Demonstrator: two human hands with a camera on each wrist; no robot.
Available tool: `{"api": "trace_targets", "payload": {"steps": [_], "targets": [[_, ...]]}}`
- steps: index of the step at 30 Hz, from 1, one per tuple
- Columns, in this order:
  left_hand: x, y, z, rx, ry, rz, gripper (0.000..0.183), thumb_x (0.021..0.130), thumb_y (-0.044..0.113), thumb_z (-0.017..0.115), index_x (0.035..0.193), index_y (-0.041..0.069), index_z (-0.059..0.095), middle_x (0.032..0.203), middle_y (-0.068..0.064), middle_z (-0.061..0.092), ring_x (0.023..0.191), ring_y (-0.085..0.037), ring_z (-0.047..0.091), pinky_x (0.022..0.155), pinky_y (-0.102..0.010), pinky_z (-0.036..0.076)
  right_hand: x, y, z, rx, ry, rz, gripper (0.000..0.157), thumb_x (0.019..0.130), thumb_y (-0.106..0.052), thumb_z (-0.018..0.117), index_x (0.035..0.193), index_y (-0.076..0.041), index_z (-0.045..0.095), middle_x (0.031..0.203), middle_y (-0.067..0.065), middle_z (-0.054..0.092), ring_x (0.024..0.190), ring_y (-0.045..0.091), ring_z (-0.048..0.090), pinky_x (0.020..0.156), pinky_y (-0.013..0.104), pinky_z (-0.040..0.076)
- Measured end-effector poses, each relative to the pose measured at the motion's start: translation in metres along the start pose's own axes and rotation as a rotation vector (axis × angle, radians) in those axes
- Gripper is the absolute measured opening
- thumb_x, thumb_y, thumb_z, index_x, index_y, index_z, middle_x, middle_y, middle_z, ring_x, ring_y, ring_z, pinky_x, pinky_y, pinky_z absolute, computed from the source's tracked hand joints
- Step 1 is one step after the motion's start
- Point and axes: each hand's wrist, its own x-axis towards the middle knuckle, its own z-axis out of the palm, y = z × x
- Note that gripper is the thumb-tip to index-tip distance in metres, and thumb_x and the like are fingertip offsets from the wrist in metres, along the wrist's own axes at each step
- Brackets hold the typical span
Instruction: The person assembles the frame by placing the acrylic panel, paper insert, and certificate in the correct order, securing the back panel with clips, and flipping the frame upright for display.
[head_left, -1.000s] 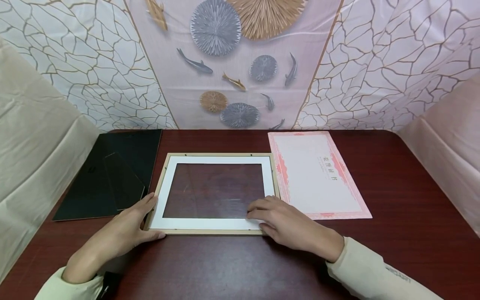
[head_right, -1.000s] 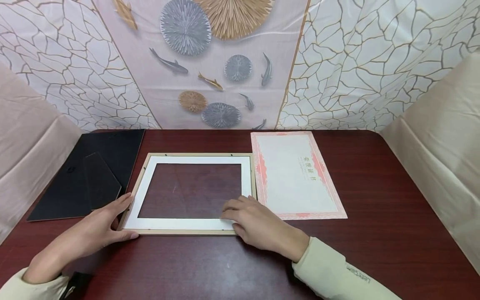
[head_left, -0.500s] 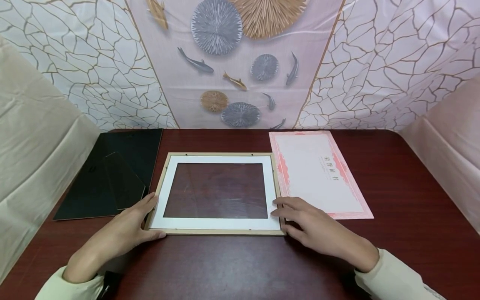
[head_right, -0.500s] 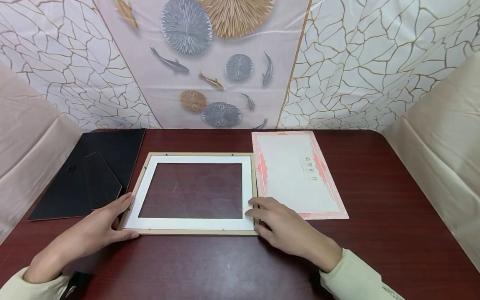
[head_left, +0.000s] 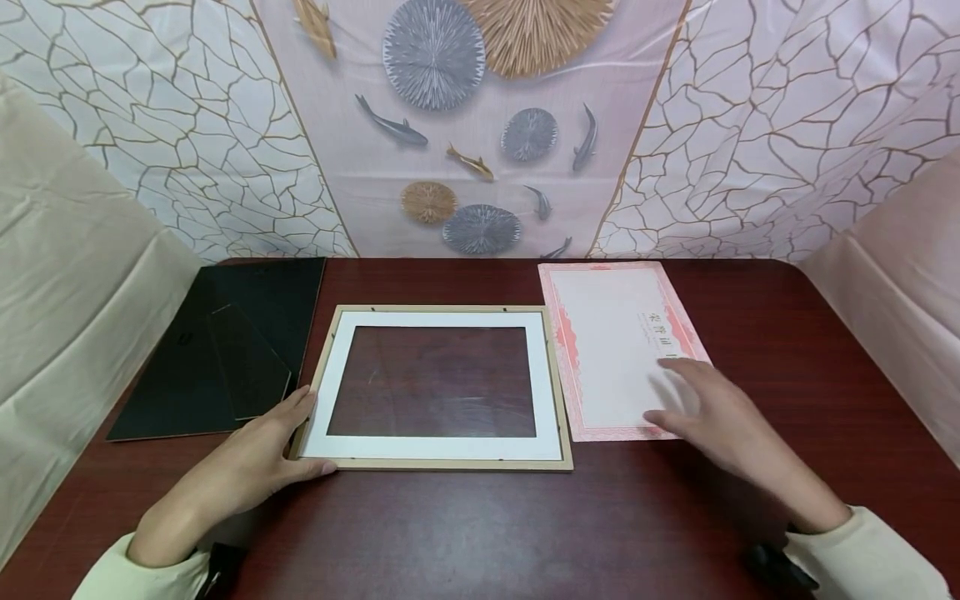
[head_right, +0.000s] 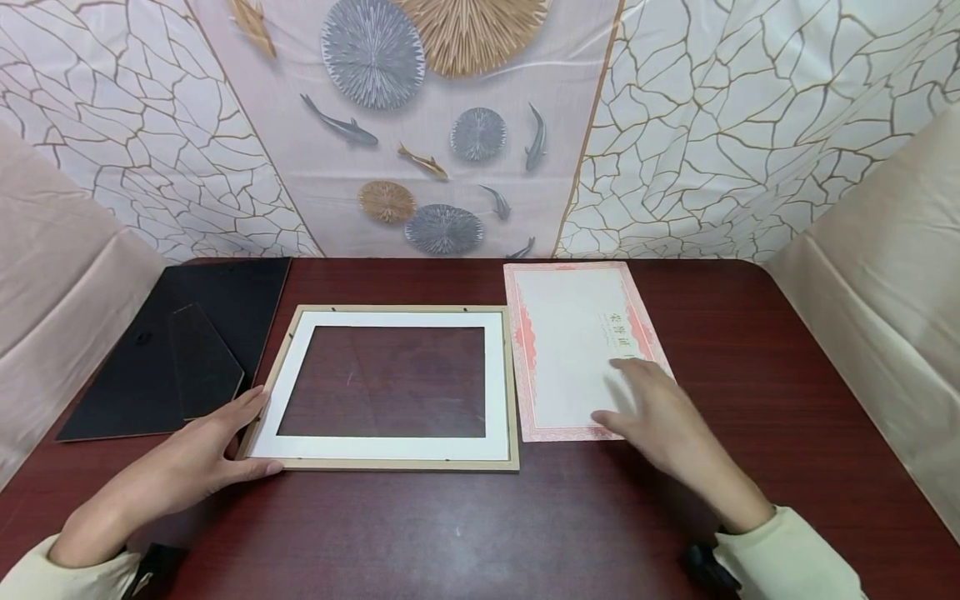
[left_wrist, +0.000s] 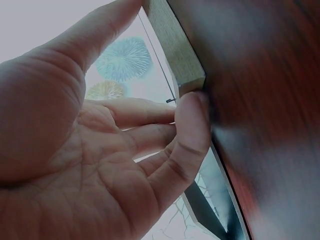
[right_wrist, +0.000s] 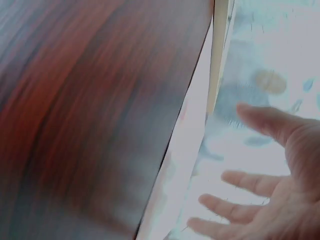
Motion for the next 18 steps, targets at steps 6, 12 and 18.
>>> {"api": "trace_targets", "payload": {"steps": [6, 12, 18], "targets": [[0.0, 0.001, 0.001, -0.012, 0.0, -0.005, 0.105, 0.087, 0.052, 0.082, 0.159, -0.008, 0.033, 0.166, -0.032, 0.031, 0.145, -0.051, 0.045, 0.109, -0.066, 0.045, 0.004, 0.033, -0.022, -0.009, -0.103, 0.211, 0.088, 0.089, -0.033, 0.083, 0.151, 0.013, 0.04, 0.149, 0.043, 0.042, 0.136, 0.059, 0.04, 0.106, 0.071, 0.036], [0.001, 0.001, 0.001, 0.008, 0.014, 0.005, 0.105, 0.087, 0.052, 0.082, 0.159, -0.009, 0.034, 0.165, -0.034, 0.032, 0.143, -0.052, 0.047, 0.108, -0.066, 0.046, 0.004, 0.045, -0.027, -0.029, -0.14, 0.274, 0.089, 0.092, -0.037, 0.08, 0.153, 0.01, 0.036, 0.15, 0.044, 0.038, 0.137, 0.061, 0.038, 0.104, 0.073, 0.037], [0.0, 0.002, 0.002, 0.011, 0.017, -0.001, 0.105, 0.087, 0.051, 0.083, 0.158, -0.009, 0.035, 0.165, -0.033, 0.033, 0.142, -0.052, 0.048, 0.107, -0.066, 0.046, 0.006, 0.041, -0.027, -0.017, -0.133, 0.3, 0.086, 0.093, -0.035, 0.079, 0.153, 0.01, 0.037, 0.15, 0.045, 0.039, 0.135, 0.061, 0.044, 0.102, 0.07, 0.041]]}}
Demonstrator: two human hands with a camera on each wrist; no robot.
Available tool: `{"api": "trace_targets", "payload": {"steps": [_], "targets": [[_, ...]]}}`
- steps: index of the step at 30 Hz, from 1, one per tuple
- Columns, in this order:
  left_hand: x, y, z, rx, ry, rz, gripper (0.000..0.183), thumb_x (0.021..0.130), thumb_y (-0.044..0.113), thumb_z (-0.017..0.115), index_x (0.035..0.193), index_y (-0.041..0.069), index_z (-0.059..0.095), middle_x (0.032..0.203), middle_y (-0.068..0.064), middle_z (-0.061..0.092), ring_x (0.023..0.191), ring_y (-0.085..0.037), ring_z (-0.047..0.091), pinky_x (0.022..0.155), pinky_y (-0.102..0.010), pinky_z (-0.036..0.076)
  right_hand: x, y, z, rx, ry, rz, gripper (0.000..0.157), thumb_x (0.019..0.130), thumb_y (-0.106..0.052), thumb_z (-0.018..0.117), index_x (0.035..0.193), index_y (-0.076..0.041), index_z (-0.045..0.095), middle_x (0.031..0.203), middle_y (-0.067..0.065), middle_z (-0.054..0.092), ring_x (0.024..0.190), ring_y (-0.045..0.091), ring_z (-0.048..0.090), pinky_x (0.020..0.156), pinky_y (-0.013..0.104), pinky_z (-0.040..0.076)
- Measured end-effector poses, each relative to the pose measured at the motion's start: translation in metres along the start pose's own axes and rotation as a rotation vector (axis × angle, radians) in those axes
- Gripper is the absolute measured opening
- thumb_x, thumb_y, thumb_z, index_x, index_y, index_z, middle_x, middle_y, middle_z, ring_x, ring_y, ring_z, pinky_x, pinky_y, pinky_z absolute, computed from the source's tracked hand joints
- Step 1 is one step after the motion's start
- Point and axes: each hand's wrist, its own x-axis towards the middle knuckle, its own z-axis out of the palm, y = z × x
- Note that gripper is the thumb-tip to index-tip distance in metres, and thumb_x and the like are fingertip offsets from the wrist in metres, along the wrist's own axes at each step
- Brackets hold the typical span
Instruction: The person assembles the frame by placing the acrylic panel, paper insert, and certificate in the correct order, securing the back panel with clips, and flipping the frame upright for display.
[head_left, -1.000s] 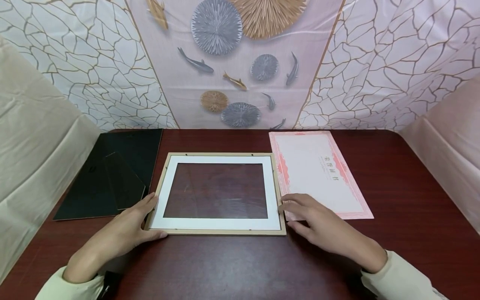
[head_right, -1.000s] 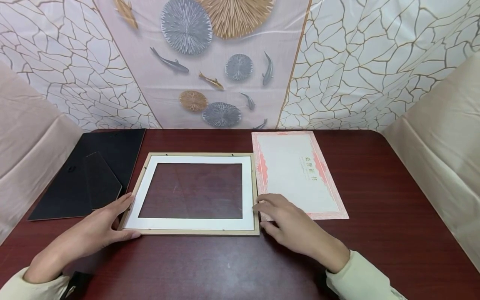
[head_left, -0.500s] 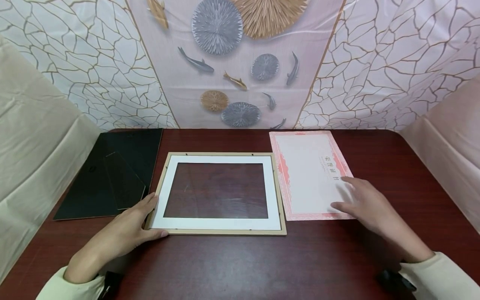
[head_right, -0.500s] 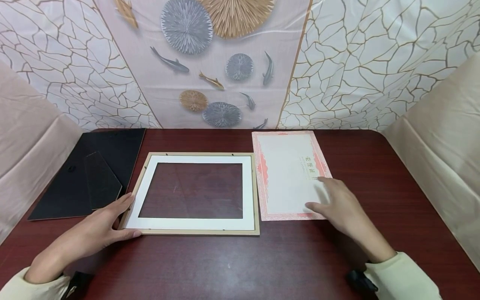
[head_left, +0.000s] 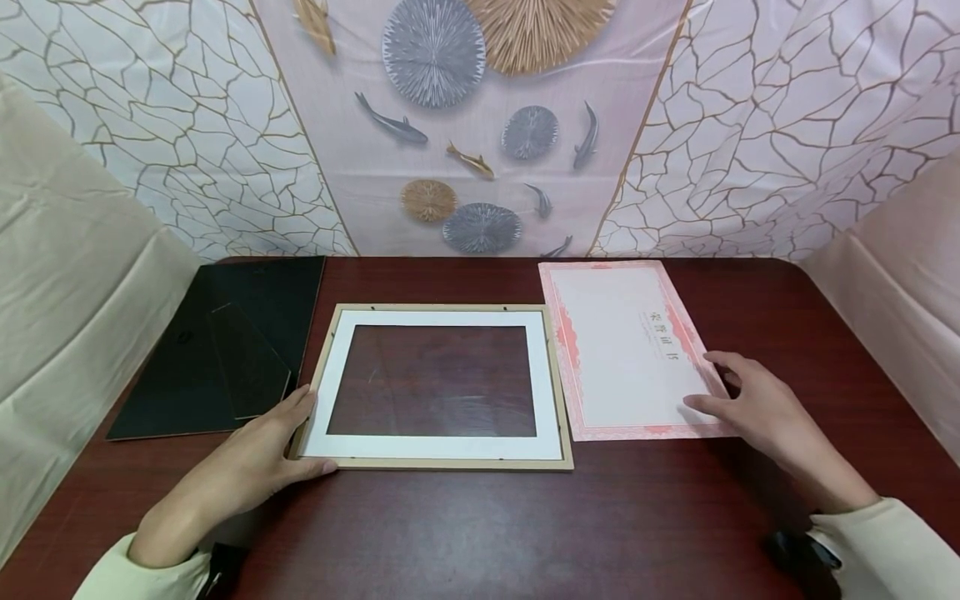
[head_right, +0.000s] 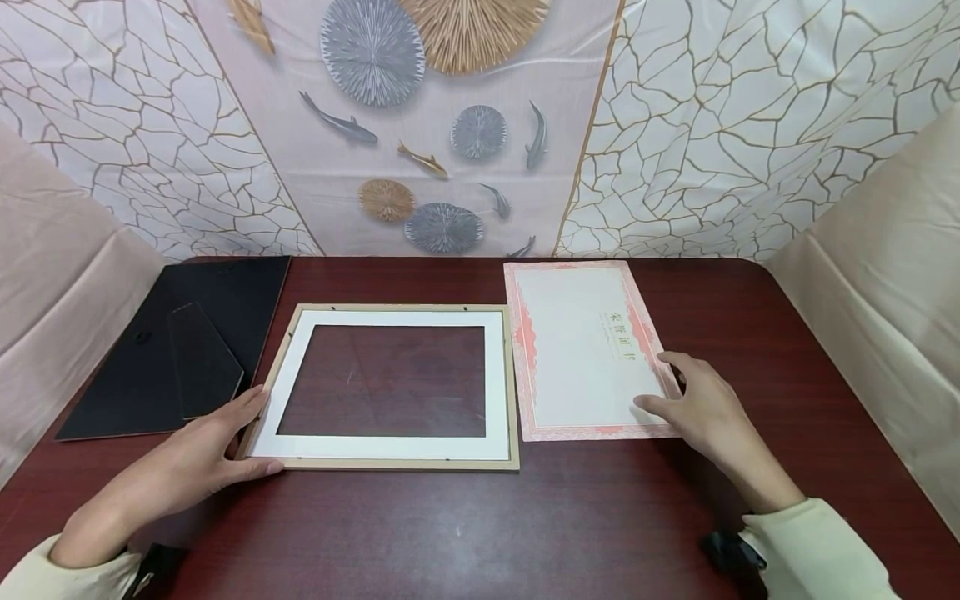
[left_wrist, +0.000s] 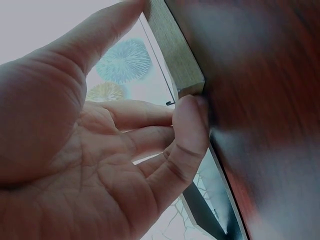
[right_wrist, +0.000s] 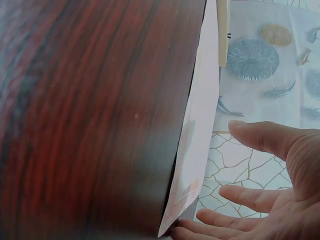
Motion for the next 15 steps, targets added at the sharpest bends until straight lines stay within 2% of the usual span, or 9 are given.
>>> {"api": "trace_targets", "payload": {"steps": [8, 15], "targets": [[-0.0004, -0.001, -0.0008, 0.004, 0.002, 0.006, 0.104, 0.087, 0.052, 0.082, 0.159, -0.008, 0.035, 0.165, -0.033, 0.033, 0.142, -0.052, 0.048, 0.107, -0.066, 0.046, -0.0005, -0.0072, 0.0018, 0.066, 0.02, 0.043, 0.082, 0.093, -0.028, 0.079, 0.152, 0.011, 0.036, 0.152, 0.042, 0.039, 0.134, 0.06, 0.048, 0.099, 0.067, 0.047], [-0.0011, -0.0005, -0.001, -0.007, 0.007, 0.014, 0.104, 0.088, 0.051, 0.082, 0.159, -0.008, 0.034, 0.165, -0.033, 0.033, 0.143, -0.05, 0.048, 0.109, -0.065, 0.046, -0.0008, -0.0106, 0.0053, 0.075, 0.033, 0.038, 0.08, 0.092, -0.025, 0.08, 0.152, 0.009, 0.039, 0.151, 0.042, 0.042, 0.133, 0.058, 0.05, 0.097, 0.063, 0.047]]}}
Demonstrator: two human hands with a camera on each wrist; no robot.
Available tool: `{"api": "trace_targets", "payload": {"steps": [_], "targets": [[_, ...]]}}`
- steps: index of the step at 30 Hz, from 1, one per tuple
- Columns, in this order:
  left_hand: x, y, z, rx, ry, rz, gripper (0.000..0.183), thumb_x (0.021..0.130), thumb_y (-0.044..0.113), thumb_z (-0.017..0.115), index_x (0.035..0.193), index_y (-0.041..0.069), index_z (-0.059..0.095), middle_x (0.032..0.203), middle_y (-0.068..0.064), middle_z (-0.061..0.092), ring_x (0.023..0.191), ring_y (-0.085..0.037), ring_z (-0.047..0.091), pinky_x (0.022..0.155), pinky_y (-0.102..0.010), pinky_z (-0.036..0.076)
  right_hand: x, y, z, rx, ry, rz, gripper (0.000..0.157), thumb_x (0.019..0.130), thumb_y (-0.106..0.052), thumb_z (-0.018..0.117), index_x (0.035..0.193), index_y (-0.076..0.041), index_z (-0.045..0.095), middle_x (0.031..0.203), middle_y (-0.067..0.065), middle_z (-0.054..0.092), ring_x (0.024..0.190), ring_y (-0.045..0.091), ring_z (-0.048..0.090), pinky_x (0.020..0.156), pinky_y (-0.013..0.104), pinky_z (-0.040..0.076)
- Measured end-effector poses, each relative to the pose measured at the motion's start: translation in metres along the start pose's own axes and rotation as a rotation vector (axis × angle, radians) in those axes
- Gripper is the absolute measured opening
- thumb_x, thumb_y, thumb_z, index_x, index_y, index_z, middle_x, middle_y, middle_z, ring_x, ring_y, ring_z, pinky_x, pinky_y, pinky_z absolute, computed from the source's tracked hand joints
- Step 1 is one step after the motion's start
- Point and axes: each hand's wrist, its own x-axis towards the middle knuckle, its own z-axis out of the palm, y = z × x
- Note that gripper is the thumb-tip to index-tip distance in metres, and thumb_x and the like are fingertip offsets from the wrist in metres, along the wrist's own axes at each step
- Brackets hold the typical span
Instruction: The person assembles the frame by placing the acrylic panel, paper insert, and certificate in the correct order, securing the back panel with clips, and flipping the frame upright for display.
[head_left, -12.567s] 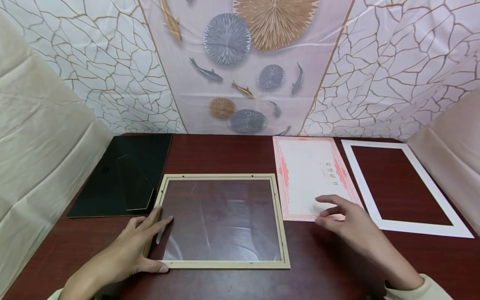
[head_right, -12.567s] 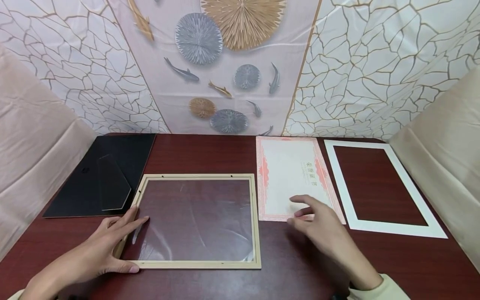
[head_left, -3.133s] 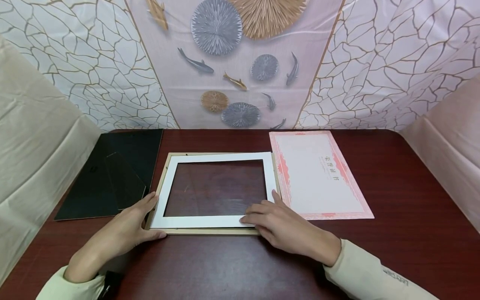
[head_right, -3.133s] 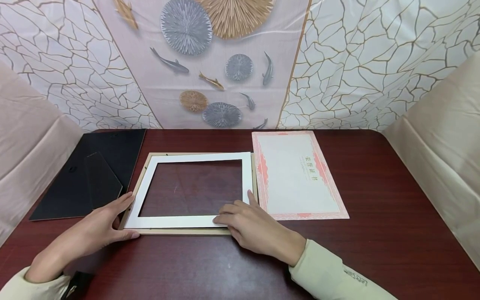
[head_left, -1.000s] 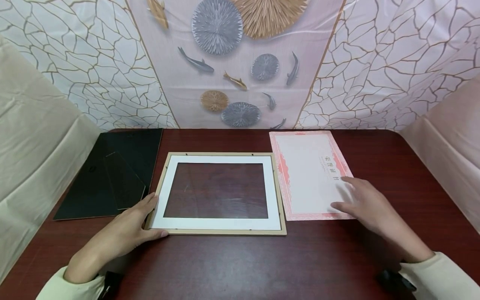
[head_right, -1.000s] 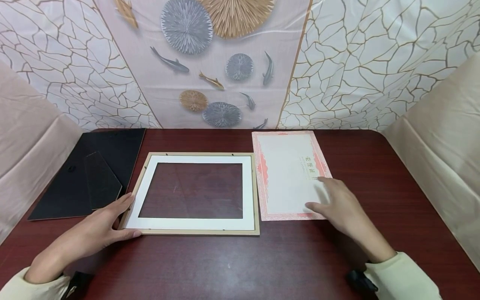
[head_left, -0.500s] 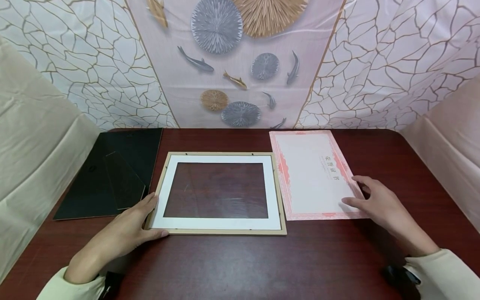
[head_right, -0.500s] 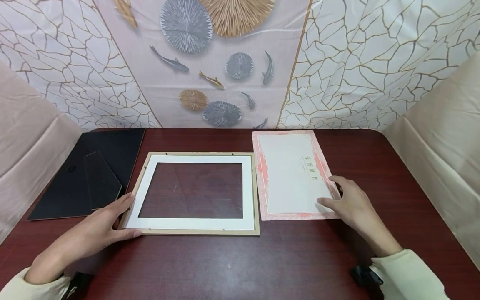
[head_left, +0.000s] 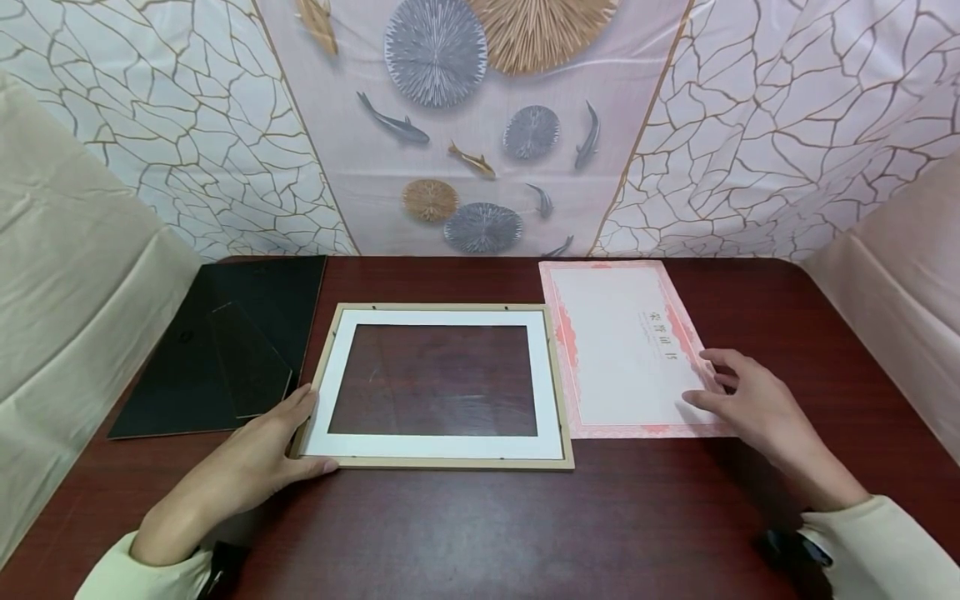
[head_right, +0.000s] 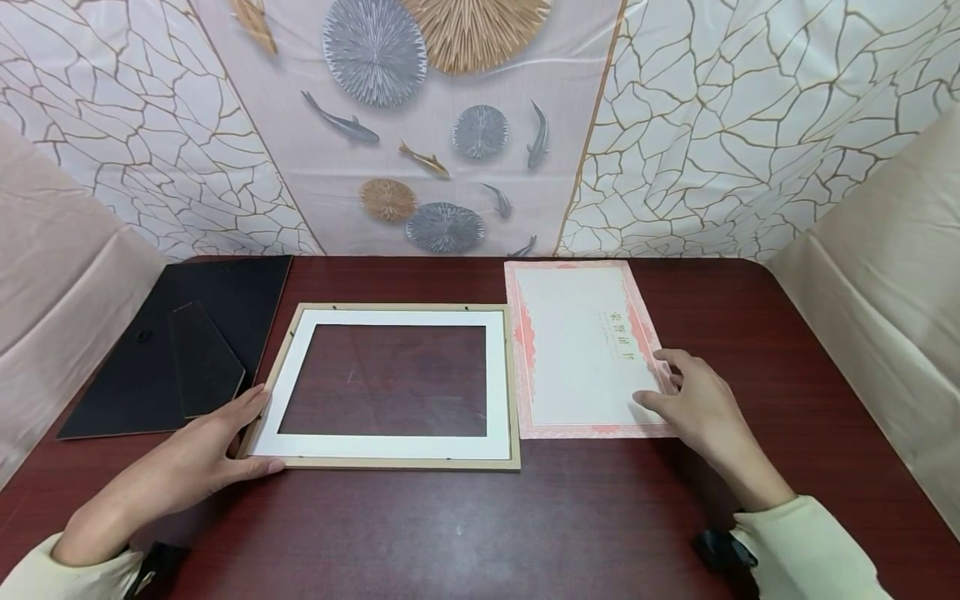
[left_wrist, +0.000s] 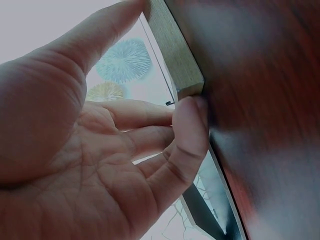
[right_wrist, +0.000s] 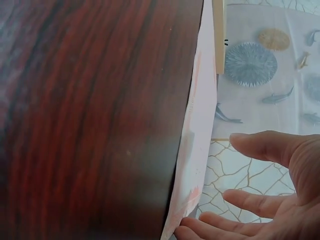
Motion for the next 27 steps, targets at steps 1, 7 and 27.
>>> {"api": "trace_targets", "payload": {"steps": [1, 7, 27], "targets": [[0.0, 0.0, 0.0, 0.001, 0.001, 0.001, 0.103, 0.088, 0.05, 0.082, 0.159, -0.008, 0.035, 0.165, -0.032, 0.033, 0.143, -0.05, 0.048, 0.109, -0.065, 0.046, 0.0, 0.0, 0.001, -0.002, 0.002, -0.003, 0.079, 0.092, -0.025, 0.08, 0.151, 0.009, 0.04, 0.151, 0.042, 0.042, 0.133, 0.058, 0.051, 0.098, 0.064, 0.047], [0.0, -0.001, -0.001, 0.008, 0.004, 0.001, 0.103, 0.088, 0.049, 0.082, 0.159, -0.009, 0.034, 0.165, -0.033, 0.033, 0.143, -0.05, 0.048, 0.108, -0.065, 0.046, 0.0, -0.002, 0.003, 0.073, 0.036, 0.01, 0.072, 0.093, -0.021, 0.077, 0.148, 0.01, 0.043, 0.149, 0.041, 0.046, 0.133, 0.057, 0.051, 0.093, 0.042, 0.053], [0.0, 0.0, 0.0, 0.012, 0.0, -0.001, 0.104, 0.087, 0.053, 0.081, 0.159, -0.007, 0.036, 0.166, -0.031, 0.032, 0.143, -0.051, 0.047, 0.108, -0.066, 0.046, 0.01, 0.019, 0.0, 0.752, -0.003, 0.096, 0.042, 0.099, -0.016, 0.073, 0.132, -0.007, 0.049, 0.1, -0.023, 0.064, 0.09, -0.008, 0.065, 0.077, 0.015, 0.057]]}}
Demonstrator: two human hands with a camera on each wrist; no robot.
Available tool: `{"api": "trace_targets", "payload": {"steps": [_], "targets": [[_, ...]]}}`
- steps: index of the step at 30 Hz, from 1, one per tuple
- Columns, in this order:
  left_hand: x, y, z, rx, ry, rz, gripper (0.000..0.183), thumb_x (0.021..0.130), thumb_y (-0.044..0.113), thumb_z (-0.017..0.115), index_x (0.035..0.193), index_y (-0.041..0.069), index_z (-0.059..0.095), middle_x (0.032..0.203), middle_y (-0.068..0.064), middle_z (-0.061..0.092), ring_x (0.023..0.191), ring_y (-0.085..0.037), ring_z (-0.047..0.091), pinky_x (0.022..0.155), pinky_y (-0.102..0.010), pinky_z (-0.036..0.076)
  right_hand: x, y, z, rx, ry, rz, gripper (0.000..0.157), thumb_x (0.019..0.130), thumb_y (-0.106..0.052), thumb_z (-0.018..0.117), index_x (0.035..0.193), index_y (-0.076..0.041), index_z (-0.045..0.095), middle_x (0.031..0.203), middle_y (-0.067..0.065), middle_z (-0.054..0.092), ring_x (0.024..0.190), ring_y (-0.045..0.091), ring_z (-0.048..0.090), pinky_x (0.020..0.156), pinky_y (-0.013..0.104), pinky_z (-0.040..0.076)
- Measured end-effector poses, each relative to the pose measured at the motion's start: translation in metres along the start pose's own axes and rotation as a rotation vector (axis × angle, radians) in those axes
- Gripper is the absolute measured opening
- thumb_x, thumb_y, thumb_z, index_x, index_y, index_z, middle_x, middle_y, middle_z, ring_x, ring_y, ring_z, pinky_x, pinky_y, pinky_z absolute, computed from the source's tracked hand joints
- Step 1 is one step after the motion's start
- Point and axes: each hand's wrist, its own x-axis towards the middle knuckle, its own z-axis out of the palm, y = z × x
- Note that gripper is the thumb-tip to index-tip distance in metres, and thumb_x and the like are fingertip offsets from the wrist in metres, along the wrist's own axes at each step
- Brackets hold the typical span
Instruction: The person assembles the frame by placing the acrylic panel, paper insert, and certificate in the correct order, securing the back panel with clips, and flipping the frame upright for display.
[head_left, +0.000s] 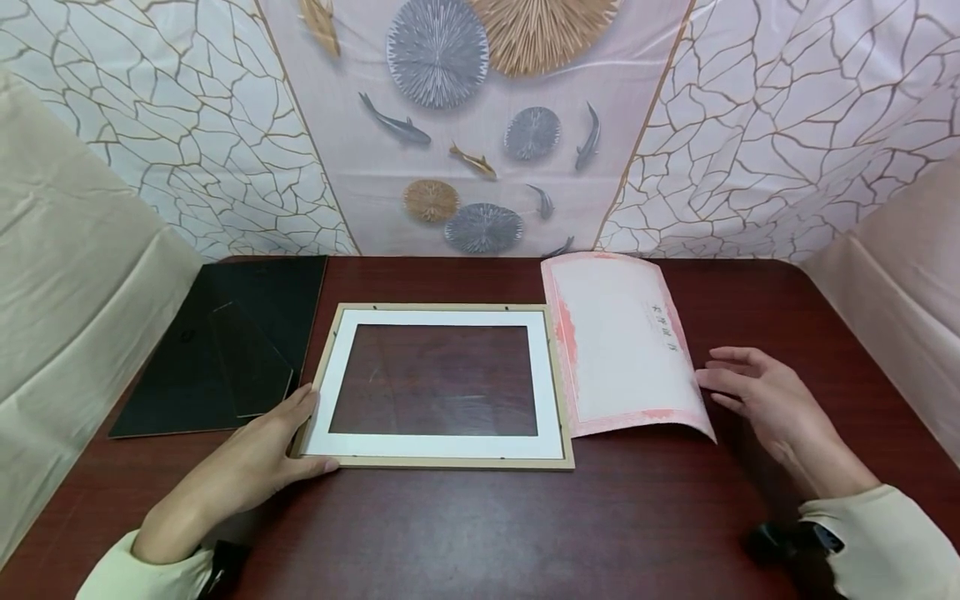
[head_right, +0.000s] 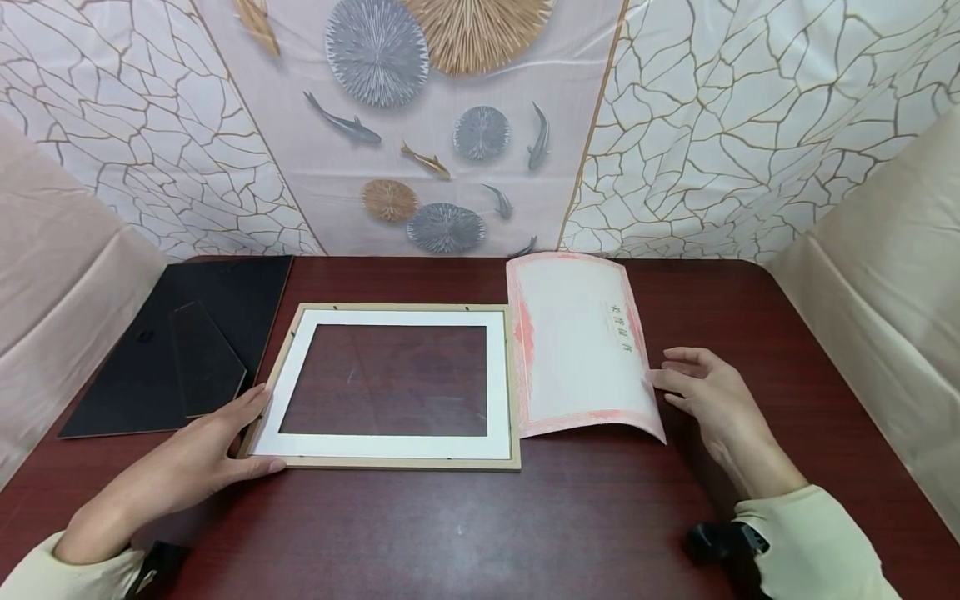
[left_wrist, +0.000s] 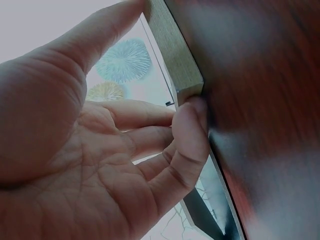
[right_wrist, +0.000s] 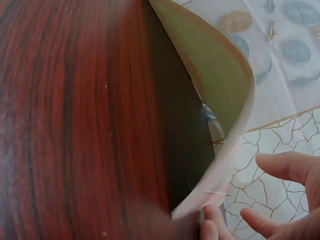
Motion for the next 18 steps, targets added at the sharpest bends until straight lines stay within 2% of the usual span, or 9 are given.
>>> {"api": "trace_targets", "payload": {"steps": [3, 6, 10, 13, 16, 18], "targets": [[0.0, 0.0, 0.0, 0.004, 0.002, -0.005, 0.104, 0.088, 0.053, 0.081, 0.159, -0.007, 0.036, 0.166, -0.031, 0.032, 0.143, -0.051, 0.048, 0.108, -0.066, 0.046, -0.001, -0.004, 0.003, -0.028, 0.009, 0.026, 0.059, 0.1, -0.02, 0.072, 0.145, 0.0, 0.039, 0.098, -0.023, 0.063, 0.088, -0.006, 0.064, 0.076, 0.018, 0.058], [0.001, -0.001, 0.0, 0.015, 0.005, -0.003, 0.104, 0.087, 0.053, 0.082, 0.159, -0.008, 0.035, 0.165, -0.032, 0.033, 0.142, -0.052, 0.048, 0.107, -0.066, 0.046, -0.002, -0.008, 0.007, -0.161, 0.013, 0.046, 0.08, 0.101, -0.028, 0.07, 0.156, 0.008, 0.024, 0.097, -0.024, 0.058, 0.087, -0.008, 0.061, 0.076, 0.019, 0.057], [0.0, -0.001, 0.0, 0.015, 0.003, -0.003, 0.104, 0.087, 0.053, 0.081, 0.159, -0.008, 0.036, 0.165, -0.032, 0.033, 0.142, -0.052, 0.048, 0.107, -0.066, 0.046, 0.0, -0.011, 0.009, -0.199, -0.007, 0.061, 0.088, 0.101, -0.028, 0.069, 0.16, 0.01, 0.016, 0.097, -0.023, 0.059, 0.088, -0.009, 0.06, 0.078, 0.019, 0.056], [0.0, 0.0, 0.0, 0.009, -0.003, -0.009, 0.104, 0.088, 0.053, 0.081, 0.159, -0.007, 0.035, 0.166, -0.031, 0.032, 0.143, -0.051, 0.048, 0.108, -0.066, 0.046, 0.001, -0.012, 0.011, -0.217, -0.014, 0.068, 0.092, 0.101, -0.03, 0.069, 0.161, 0.01, 0.013, 0.11, -0.008, 0.061, 0.088, -0.01, 0.059, 0.078, 0.017, 0.056], [0.0, 0.0, 0.001, 0.01, -0.003, -0.007, 0.104, 0.088, 0.054, 0.081, 0.159, -0.007, 0.036, 0.166, -0.031, 0.032, 0.143, -0.052, 0.047, 0.108, -0.066, 0.046, 0.003, -0.014, 0.014, -0.285, -0.038, 0.074, 0.096, 0.101, -0.033, 0.068, 0.161, 0.012, 0.009, 0.131, 0.017, 0.059, 0.089, -0.008, 0.056, 0.078, 0.017, 0.053], [0.0, 0.0, 0.001, 0.008, -0.003, -0.004, 0.104, 0.088, 0.054, 0.08, 0.159, -0.007, 0.035, 0.166, -0.03, 0.032, 0.143, -0.052, 0.047, 0.108, -0.066, 0.045, 0.004, -0.015, 0.018, -0.336, -0.056, 0.083, 0.099, 0.1, -0.035, 0.068, 0.161, 0.013, 0.006, 0.142, 0.03, 0.051, 0.101, 0.004, 0.061, 0.083, 0.02, 0.051]]}}
